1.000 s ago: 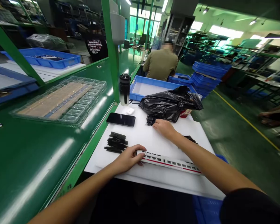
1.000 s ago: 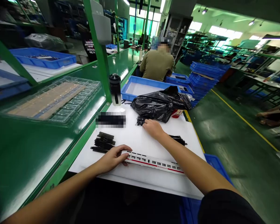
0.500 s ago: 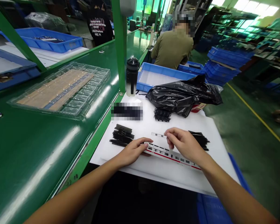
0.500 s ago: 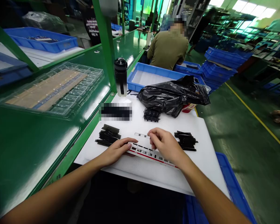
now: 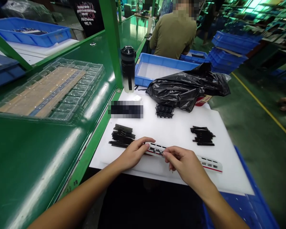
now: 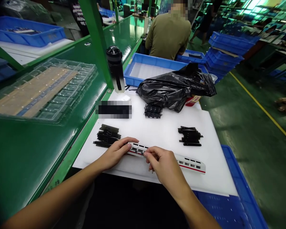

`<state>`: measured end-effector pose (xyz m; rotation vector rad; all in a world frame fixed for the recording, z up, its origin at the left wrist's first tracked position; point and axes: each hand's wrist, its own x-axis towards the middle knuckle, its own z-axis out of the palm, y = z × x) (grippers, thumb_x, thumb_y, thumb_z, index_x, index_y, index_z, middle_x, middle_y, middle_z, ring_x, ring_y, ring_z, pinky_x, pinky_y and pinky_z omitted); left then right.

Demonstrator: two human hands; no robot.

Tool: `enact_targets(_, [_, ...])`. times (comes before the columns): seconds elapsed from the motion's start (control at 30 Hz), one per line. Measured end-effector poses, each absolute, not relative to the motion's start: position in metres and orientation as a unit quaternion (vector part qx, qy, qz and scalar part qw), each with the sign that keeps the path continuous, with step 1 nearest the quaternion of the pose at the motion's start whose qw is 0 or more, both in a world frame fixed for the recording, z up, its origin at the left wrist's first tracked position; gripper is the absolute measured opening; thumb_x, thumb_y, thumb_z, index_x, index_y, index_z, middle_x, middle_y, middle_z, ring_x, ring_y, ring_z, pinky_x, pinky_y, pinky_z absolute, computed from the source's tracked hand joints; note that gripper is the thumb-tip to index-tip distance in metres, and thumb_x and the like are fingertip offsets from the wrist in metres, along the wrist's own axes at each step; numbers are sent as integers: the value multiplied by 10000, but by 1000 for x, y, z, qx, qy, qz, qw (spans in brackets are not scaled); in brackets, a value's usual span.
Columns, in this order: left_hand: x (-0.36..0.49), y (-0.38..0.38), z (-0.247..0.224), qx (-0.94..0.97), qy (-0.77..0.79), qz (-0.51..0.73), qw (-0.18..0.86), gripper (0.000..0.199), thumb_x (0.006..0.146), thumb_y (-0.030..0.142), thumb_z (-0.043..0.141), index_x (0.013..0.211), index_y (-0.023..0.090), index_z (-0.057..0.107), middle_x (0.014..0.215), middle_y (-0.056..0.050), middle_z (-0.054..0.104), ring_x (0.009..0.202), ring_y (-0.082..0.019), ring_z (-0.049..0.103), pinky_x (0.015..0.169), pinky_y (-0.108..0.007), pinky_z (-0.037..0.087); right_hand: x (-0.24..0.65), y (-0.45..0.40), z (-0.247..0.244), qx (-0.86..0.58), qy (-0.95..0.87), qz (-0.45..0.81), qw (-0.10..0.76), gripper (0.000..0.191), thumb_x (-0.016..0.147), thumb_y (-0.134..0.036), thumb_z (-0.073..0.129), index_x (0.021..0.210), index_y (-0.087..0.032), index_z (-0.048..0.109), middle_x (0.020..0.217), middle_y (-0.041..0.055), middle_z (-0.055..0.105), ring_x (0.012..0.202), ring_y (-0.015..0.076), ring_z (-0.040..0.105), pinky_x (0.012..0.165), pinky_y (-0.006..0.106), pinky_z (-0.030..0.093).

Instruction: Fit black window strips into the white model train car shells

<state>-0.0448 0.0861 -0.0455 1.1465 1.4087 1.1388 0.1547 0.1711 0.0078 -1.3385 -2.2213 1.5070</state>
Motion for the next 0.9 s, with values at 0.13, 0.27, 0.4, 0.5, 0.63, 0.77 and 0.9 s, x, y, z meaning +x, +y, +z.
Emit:
enact_targets(0.13, [-42, 86, -42, 469, 579, 472, 471, 277, 981, 299, 475, 1165, 217, 664, 1147, -25, 680, 1061, -207, 619, 957, -298, 453, 155, 171, 9, -447, -747, 484, 83, 218, 941, -415, 589, 855, -237, 679, 709, -37, 651, 566, 116, 606, 565, 232, 473])
enact_targets(0.27, [-42, 86, -43, 463, 586, 468, 473, 280, 981, 303, 474, 1175, 224, 659, 1126, -22, 682, 1049, -206, 616, 941, -297, 449, 158, 173, 10, -455, -746, 480, 75, 216, 932, -413, 597, 847, -229, 672, 710, -34, 661, 554, 120, 609, 572, 238, 482])
enact_targets(0.4, [-41, 85, -44, 475, 591, 463, 458, 273, 986, 288, 456, 1159, 234, 661, 1127, -14, 674, 1021, -188, 603, 932, -289, 426, 156, 171, 13, -464, -747, 471, 73, 207, 943, -391, 575, 840, -233, 660, 699, -40, 658, 556, 119, 615, 566, 235, 478])
enact_targets(0.5, [-37, 85, -42, 468, 616, 445, 451, 262, 955, 343, 525, 1155, 236, 655, 967, -3, 673, 759, -150, 563, 741, -270, 434, 152, 168, 14, -459, -762, 451, 71, 197, 949, -373, 563, 832, -240, 650, 697, -47, 664, 552, 120, 615, 561, 241, 463])
enact_targets(0.63, [-30, 86, -38, 454, 651, 440, 420, 253, 858, 333, 657, 1084, 219, 665, 815, 20, 612, 606, -116, 443, 602, -254, 368, 150, 164, 13, -454, -811, 363, 64, 155, 948, -362, 570, 875, -253, 653, 712, -47, 688, 581, 139, 631, 586, 265, 445])
enact_targets(0.77, [-27, 86, -38, 448, 659, 444, 410, 225, 838, 302, 660, 1044, 212, 667, 786, 21, 591, 607, -117, 430, 592, -255, 358, 154, 166, 11, -437, -882, 169, 48, 186, 927, -405, 613, 1021, -256, 674, 729, -9, 700, 627, 200, 643, 589, 314, 415])
enact_targets(0.9, [-27, 85, -43, 454, 661, 438, 406, 238, 843, 324, 655, 1058, 220, 657, 693, 35, 533, 584, -125, 417, 569, -258, 343, 161, 177, 6, -359, -930, 32, 66, 328, 912, -525, 621, 974, -221, 731, 811, 85, 658, 789, 264, 609, 681, 375, 435])
